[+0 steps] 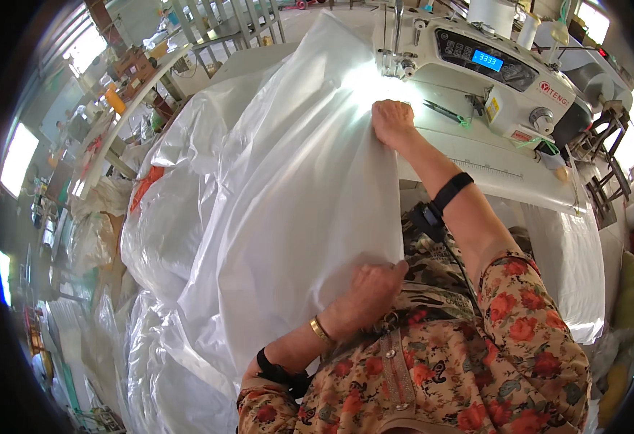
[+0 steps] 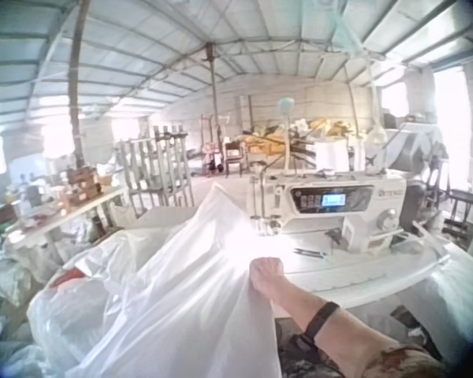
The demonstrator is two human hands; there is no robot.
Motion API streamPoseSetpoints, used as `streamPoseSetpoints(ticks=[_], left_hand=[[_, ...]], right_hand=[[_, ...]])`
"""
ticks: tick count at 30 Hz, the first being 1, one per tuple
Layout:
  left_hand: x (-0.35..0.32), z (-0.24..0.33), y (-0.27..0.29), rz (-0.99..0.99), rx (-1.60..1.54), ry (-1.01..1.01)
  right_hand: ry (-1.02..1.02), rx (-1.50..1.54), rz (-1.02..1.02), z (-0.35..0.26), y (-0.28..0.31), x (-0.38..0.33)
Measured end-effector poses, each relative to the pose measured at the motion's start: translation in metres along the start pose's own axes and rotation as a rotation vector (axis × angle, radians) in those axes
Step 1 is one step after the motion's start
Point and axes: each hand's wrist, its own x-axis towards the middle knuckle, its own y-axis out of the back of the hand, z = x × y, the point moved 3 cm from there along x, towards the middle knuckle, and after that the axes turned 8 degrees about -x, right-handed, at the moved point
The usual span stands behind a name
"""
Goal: Sewing a large white plastic material using an industrial sewing machine.
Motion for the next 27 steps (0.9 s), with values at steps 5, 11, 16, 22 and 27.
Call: streamPoseSetpoints(ticks=[5, 11, 16, 22, 27], left_hand=[[0.003, 0.0, 0.011, 0.138, 0.008, 0.064], [0.003, 0.011, 0.006, 0.105, 0.046, 0.037], [0.016, -0.002, 0.01, 0.167, 0.078, -0.007], [0.037, -0.012, 0.026, 0.295, 0.168, -0.033], [0.056, -0.02, 0.027, 0.35, 0.185, -0.004]], right_hand=[[-0.158, 0.098, 0.034, 0.007, -0.003, 0.0], [-0.081, 0.114, 0.019, -0.007, 0.007, -0.058], [0.037, 0.065, 0.036, -0.002, 0.005, -0.041], [0.075, 0.017, 0.075, 0.0, -0.007, -0.003], [-0.009, 0.031, 0.066, 0.004, -0.008, 0.015]])
